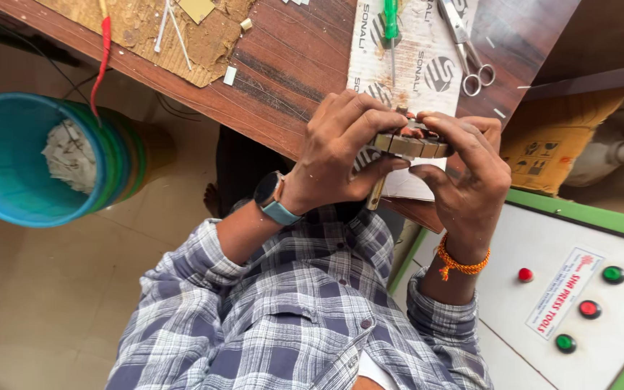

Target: The person works on a motor stator, using scissors to trim white insulating material and a green screwdriver to adjust copper windings. They repeatedly cut, insert, and press the material into the stator slots while handling the component with both hands.

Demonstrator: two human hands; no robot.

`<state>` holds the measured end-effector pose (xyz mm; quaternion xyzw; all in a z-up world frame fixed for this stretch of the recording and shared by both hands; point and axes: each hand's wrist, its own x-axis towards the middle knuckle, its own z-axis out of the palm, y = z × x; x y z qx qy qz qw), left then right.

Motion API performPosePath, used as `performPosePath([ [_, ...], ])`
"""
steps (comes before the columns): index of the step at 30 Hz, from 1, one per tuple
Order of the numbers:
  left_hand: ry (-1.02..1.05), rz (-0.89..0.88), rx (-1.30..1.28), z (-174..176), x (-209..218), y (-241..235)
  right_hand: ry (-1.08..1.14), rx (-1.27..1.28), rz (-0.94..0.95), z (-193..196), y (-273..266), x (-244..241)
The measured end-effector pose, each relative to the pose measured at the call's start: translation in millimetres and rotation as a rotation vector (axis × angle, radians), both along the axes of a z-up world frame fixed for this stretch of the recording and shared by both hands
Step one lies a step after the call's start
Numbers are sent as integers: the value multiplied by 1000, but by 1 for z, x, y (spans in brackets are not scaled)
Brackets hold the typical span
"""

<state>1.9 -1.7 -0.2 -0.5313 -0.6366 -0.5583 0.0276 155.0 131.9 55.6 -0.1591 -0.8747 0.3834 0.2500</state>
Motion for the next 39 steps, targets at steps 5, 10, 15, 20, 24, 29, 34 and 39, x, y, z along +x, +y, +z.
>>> performPosePath([
  [5, -6, 0, 28, -5, 5, -2, 33, -56, -59, -8, -13, 2],
  [10, 17, -55, 27, -10, 2, -4, 81, -38, -98, -19, -22, 4],
  [15, 15, -78, 6, -6, -1, -3, 87, 75, -164, -24, -32, 5],
  [20, 4, -55, 0, 2, 4, -2, 74, 125, -204, -29, -34, 6],
  [24, 27, -6, -48, 8, 11, -6, 74, 127, -205, -29, -32, 7],
  [29, 31, -25, -63, 8, 10, -4, 85, 124, -204, -30, -31, 6],
  [34, 14, -46, -58, 5, 7, -2, 90, 164, -219, -30, -32, 4],
  [39, 16, -58, -49, 4, 2, 0, 80, 171, -228, -30, -33, 2],
])
